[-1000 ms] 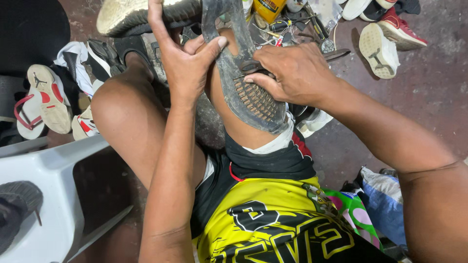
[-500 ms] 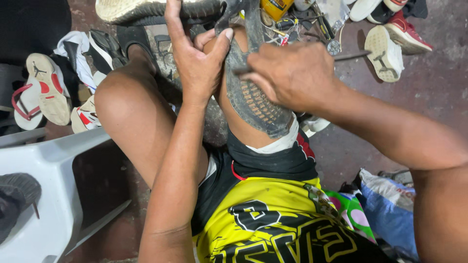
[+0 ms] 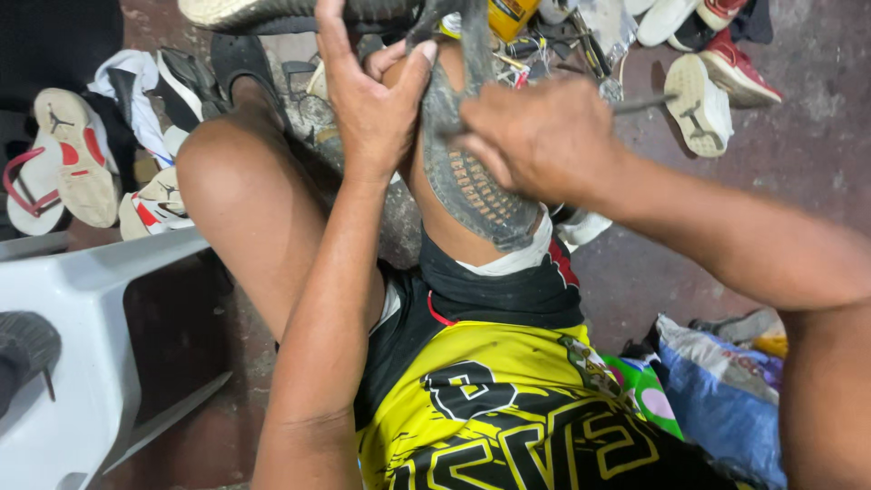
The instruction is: The person scrapes residue from a shoe sole using a tool, cleans the surface with a cloth and liquid, and then trims the edges of the sole piece with scissors while holding it on their lap.
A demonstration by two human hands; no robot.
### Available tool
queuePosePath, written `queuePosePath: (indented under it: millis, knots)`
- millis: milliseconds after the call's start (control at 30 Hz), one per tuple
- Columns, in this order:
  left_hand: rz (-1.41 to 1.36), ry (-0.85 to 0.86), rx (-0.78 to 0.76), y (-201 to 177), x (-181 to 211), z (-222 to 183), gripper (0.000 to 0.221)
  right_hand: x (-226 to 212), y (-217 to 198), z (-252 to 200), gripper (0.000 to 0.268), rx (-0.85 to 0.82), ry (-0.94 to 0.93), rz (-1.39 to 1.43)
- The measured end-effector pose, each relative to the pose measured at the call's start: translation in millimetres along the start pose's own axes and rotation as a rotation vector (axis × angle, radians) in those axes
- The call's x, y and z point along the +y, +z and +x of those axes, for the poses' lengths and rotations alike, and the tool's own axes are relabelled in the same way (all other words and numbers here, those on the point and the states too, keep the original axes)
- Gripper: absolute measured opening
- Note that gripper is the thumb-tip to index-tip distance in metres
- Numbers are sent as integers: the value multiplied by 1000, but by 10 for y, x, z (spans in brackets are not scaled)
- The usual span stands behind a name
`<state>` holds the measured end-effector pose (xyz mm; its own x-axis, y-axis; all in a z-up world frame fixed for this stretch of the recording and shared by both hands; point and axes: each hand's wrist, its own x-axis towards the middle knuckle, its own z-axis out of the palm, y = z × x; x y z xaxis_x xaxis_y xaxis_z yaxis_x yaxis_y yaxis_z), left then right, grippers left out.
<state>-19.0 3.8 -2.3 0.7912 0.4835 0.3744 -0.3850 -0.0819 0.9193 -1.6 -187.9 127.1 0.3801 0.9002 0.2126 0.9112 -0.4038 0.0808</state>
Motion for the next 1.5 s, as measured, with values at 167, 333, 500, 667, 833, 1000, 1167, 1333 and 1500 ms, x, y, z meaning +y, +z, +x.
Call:
queuePosePath:
  millis: [167, 333, 500, 667, 833, 1000, 1167, 1333, 1500]
  knots:
    - [-215, -114, -2, -11, 119, 90, 82, 88, 4, -89, 33, 61, 10, 114]
    - [-430, -38, 22, -116, 4, 95, 79, 349, 6, -213, 49, 47, 233, 285]
    - [-384, 4, 43, -110, 15, 100, 77, 336, 176, -241, 56, 89, 376, 585]
    - [-466, -50, 35, -86, 136, 77, 78, 303, 260, -130, 50, 58, 449, 799]
    - [-494, -109, -78, -236, 345, 80, 101, 441, 231, -59, 44, 22, 453, 802]
    - [-386, -193, -118, -287, 406, 69, 109, 539, 337, -94, 42, 35, 433, 835]
    - [-551, -165, -206, -417, 324, 101, 106, 562, 386, -107, 43, -21, 515, 830]
    - [-522, -134, -179, -355, 318, 83, 108, 530, 343, -76, 43, 0, 443, 755]
    - [-687, -246, -179, -346, 343, 89, 104, 489, 256, -64, 42, -23, 454, 706]
